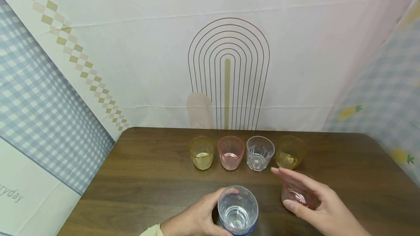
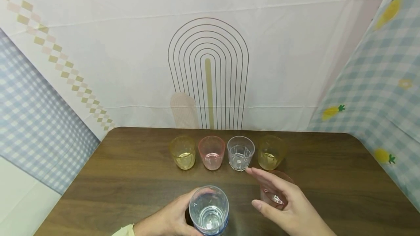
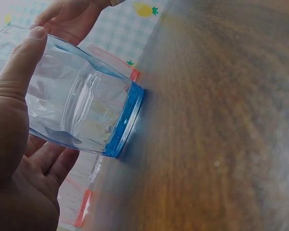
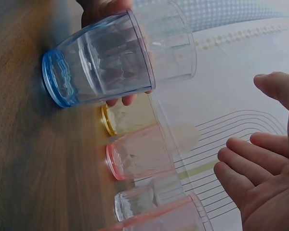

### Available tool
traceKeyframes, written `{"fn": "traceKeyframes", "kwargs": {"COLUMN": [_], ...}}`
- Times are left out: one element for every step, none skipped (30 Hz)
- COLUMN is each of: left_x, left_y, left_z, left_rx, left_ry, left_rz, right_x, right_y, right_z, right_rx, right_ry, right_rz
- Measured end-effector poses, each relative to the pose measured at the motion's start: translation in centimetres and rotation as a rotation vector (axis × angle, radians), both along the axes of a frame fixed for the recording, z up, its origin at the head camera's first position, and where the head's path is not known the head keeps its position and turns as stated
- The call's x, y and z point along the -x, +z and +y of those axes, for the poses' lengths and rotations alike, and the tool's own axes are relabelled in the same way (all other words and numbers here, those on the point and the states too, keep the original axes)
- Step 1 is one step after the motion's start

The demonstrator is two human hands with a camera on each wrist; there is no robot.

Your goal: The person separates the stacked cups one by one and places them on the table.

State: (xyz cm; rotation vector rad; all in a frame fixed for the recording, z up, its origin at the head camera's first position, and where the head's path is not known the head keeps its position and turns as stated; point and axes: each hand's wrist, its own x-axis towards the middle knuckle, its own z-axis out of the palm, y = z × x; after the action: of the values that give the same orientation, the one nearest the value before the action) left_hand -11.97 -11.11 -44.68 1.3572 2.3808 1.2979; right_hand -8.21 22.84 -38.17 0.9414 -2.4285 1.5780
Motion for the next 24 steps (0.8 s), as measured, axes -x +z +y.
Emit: {"fn": "traceKeyframes", "kwargs": {"left_x": [0.0, -0.1, -0.1, -0.1, 0.0, 0.0, 0.0, 0.0, 0.1, 0.1, 0.1, 0.1, 0.0, 0.0, -0.1, -0.1, -0.1, -0.1, -0.1, -0.1, -0.1, -0.1, -0.1, -0.2], "left_y": [0.1, 0.1, 0.2, 0.2, 0.1, 0.1, 0.1, 0.0, 0.0, -0.1, -0.1, 0.0, 0.0, 0.0, 0.0, 0.0, 0.0, 0.0, -0.1, -0.1, -0.1, -0.1, -0.1, 0.0], "left_z": [0.0, 0.0, 0.0, 0.0, 0.0, 0.0, 0.0, 0.0, 0.0, 0.0, 0.0, 0.0, 0.0, 0.0, 0.0, 0.0, 0.0, 0.0, 0.0, 0.0, 0.0, 0.0, -0.1, -0.1], "left_rx": [-0.002, -0.005, -0.007, -0.006, -0.005, -0.001, -0.001, 0.001, 0.002, 0.003, 0.002, 0.002, 0.003, 0.004, 0.006, 0.007, 0.007, 0.006, 0.008, 0.008, 0.009, 0.009, 0.009, 0.010], "left_ry": [0.001, 0.001, 0.001, 0.001, -0.003, -0.003, -0.005, -0.006, -0.008, -0.008, -0.008, -0.005, -0.001, 0.002, 0.003, 0.004, 0.003, 0.003, 0.000, -0.002, -0.003, 0.000, 0.004, 0.008], "left_rz": [-0.035, -0.068, -0.084, -0.083, -0.069, -0.046, -0.039, -0.012, 0.013, 0.022, 0.025, 0.000, -0.010, -0.033, -0.046, -0.056, -0.065, -0.082, -0.064, -0.062, -0.049, -0.053, -0.057, -0.063], "right_x": [0.0, 0.0, 0.0, -0.1, -0.1, -0.1, -0.1, -0.1, -0.1, 0.0, 0.1, 0.3, 0.4, 0.6, 0.7, 0.8, 0.9, 1.0, 1.1, 1.1, 1.2, 1.1, 1.1, 1.1], "right_y": [0.0, 0.0, 0.0, 0.1, 0.0, 0.0, 0.0, -0.1, -0.2, -0.3, -0.5, -0.8, -1.0, -1.2, -1.4, -1.6, -1.8, -1.9, -2.0, -2.0, -2.1, -2.1, -2.1, -2.1], "right_z": [-0.1, -0.2, -0.3, -0.4, -0.6, -0.7, -0.8, -0.9, -1.1, -1.2, -1.3, -1.4, -1.5, -1.6, -1.7, -1.7, -1.8, -1.9, -1.9, -2.0, -2.0, -2.1, -2.2, -2.2], "right_rx": [-0.005, -0.009, -0.015, -0.021, -0.026, -0.030, -0.033, -0.035, -0.032, -0.018, 0.005, 0.035, 0.059, 0.088, 0.118, 0.147, 0.167, 0.179, 0.184, 0.190, 0.191, 0.186, 0.178, 0.169], "right_ry": [-0.003, -0.006, -0.010, -0.014, -0.018, -0.021, -0.022, -0.019, -0.012, 0.007, 0.037, 0.072, 0.105, 0.143, 0.184, 0.223, 0.254, 0.274, 0.290, 0.306, 0.316, 0.318, 0.315, 0.312], "right_rz": [0.005, 0.009, 0.014, 0.019, 0.023, 0.027, 0.029, 0.030, 0.039, 0.046, 0.054, 0.061, 0.066, 0.066, 0.068, 0.062, 0.060, 0.057, 0.050, 0.046, 0.049, 0.048, 0.051, 0.050]}}
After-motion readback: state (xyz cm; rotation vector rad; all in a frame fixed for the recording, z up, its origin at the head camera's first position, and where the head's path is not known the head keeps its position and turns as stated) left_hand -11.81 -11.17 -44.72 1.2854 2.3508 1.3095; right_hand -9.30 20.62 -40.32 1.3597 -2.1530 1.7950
